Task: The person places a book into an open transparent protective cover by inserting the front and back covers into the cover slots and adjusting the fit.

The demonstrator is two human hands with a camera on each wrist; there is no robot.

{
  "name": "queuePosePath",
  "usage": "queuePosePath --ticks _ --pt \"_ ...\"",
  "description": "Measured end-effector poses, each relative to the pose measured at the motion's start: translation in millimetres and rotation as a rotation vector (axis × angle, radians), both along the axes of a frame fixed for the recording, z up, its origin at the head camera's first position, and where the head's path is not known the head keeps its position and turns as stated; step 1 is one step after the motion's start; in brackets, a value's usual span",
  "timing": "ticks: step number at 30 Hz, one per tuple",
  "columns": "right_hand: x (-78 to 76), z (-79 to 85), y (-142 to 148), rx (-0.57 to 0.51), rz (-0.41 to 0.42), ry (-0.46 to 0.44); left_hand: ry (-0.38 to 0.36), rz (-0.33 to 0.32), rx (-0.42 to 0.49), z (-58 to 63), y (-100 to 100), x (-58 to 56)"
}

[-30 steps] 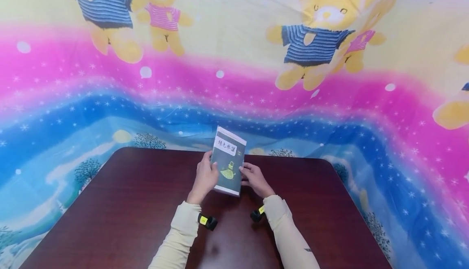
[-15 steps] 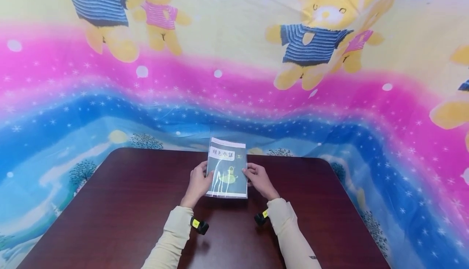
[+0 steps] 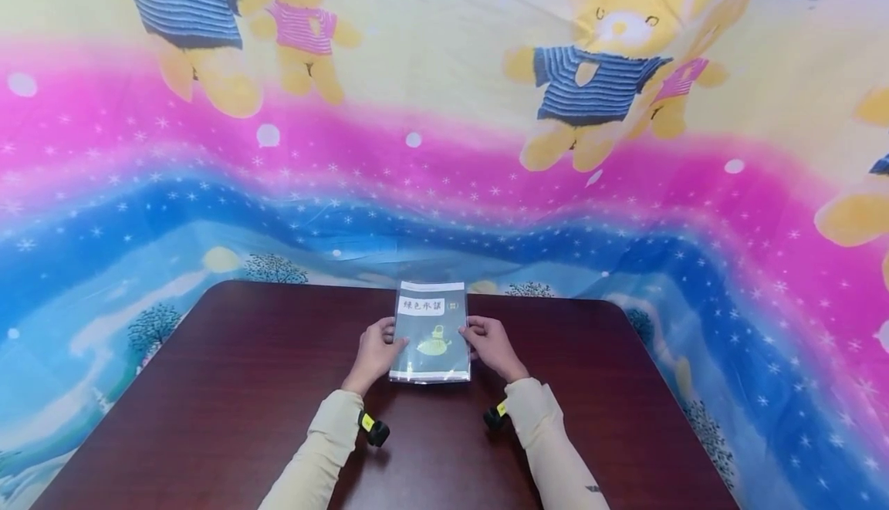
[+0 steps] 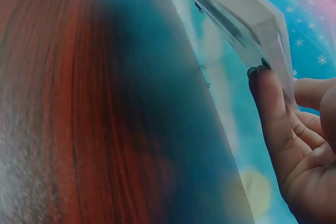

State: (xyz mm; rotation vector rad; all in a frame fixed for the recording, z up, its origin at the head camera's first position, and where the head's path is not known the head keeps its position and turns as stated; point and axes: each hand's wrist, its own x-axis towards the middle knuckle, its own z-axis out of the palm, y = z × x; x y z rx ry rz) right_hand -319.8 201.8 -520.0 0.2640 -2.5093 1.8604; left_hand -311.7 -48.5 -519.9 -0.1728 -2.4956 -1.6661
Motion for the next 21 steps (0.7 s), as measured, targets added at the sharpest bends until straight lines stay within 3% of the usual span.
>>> queuePosePath --ticks 7,11,21 --pt "-2.0 -8.5 3 0.058 -0.043 -0.03 -0.081 -0.075 -0.058 -7.9 0 -5.1" --pt "-1.1 -12.5 3 0.089 -0.028 -0.038 -0.117 -0.097 -0.085 -13.9 -1 -6.3" --pt "-3.0 -14.0 7 0.13 0.015 -0.061 -0.048 -0.067 -0.103 -15.5 5 -11.2"
